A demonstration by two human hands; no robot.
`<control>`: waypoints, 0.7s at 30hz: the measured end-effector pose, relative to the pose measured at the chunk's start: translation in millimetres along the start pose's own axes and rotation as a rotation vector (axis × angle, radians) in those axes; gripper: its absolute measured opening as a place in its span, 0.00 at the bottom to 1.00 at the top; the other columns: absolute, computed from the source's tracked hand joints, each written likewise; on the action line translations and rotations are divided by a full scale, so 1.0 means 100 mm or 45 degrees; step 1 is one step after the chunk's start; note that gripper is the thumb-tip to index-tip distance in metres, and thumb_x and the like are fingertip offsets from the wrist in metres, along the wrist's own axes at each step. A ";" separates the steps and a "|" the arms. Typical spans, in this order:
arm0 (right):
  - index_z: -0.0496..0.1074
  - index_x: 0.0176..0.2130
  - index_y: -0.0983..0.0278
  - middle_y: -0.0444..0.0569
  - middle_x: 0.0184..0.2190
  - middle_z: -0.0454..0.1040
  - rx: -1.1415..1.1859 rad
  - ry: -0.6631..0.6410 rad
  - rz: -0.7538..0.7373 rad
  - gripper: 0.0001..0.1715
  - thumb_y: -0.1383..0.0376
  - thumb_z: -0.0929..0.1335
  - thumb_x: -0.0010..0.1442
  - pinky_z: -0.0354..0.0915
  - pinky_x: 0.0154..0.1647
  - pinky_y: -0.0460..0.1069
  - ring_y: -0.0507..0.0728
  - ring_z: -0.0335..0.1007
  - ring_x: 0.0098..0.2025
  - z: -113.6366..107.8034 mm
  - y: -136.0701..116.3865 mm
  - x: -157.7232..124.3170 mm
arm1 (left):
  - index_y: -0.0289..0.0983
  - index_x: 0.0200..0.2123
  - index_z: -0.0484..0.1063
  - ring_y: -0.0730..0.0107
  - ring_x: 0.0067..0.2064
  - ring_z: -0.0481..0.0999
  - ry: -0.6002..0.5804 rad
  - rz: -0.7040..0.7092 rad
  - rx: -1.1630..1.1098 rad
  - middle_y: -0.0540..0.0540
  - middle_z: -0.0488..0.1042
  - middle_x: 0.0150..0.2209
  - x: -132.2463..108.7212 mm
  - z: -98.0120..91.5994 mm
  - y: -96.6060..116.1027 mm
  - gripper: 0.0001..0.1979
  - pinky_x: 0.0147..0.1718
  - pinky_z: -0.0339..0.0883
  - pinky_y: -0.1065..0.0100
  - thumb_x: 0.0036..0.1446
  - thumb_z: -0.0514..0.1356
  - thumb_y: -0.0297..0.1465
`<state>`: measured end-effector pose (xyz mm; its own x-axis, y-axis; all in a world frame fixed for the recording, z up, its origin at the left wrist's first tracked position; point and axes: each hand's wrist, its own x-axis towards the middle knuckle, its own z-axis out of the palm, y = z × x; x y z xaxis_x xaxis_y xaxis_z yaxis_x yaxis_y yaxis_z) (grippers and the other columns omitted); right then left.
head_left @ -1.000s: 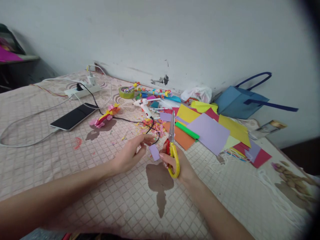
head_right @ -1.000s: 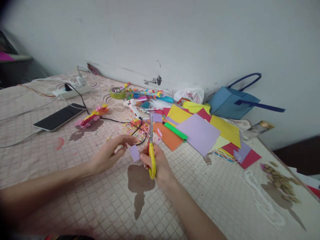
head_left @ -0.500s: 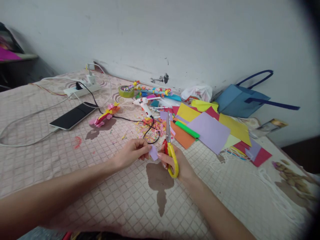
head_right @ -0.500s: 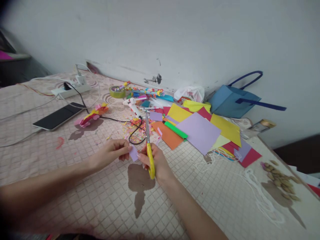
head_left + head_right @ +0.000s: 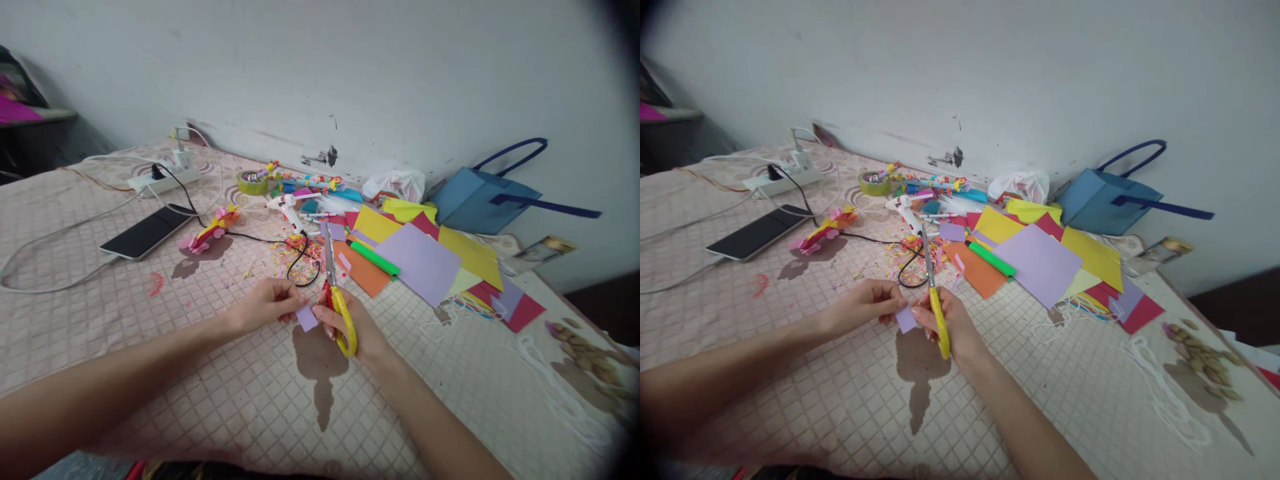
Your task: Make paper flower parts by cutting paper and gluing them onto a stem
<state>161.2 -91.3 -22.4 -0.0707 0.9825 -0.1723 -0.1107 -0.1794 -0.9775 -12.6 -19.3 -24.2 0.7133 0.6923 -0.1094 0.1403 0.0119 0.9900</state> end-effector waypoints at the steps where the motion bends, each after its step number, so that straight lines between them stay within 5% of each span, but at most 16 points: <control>1: 0.61 0.31 0.63 0.35 0.21 0.62 0.001 0.001 0.008 0.18 0.60 0.73 0.48 0.52 0.15 0.41 0.44 0.54 0.16 0.00 0.00 0.00 | 0.33 0.24 0.66 0.79 0.21 0.64 -0.040 0.002 0.008 0.52 0.66 0.19 0.00 0.01 0.00 0.16 0.20 0.57 0.75 0.52 0.59 0.41; 12: 0.61 0.33 0.63 0.37 0.22 0.66 0.097 0.084 0.001 0.19 0.62 0.73 0.46 0.55 0.18 0.42 0.46 0.61 0.19 0.05 0.02 -0.01 | 0.33 0.31 0.67 0.77 0.28 0.68 -0.070 -0.004 -0.251 0.50 0.70 0.27 0.00 0.06 0.00 0.12 0.28 0.61 0.73 0.50 0.63 0.36; 21: 0.61 0.32 0.63 0.38 0.22 0.67 0.068 0.113 -0.042 0.19 0.62 0.73 0.46 0.55 0.18 0.42 0.46 0.62 0.19 0.07 0.03 -0.01 | 0.34 0.40 0.63 0.74 0.29 0.71 -0.091 0.116 -0.175 0.51 0.71 0.27 0.01 0.09 -0.13 0.17 0.28 0.62 0.71 0.48 0.64 0.33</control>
<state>154.4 -93.1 -24.1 0.0214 0.9880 -0.1527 -0.1645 -0.1472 -0.9753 -7.1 -25.4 -37.5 0.7667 0.6417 -0.0201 -0.0187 0.0536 0.9984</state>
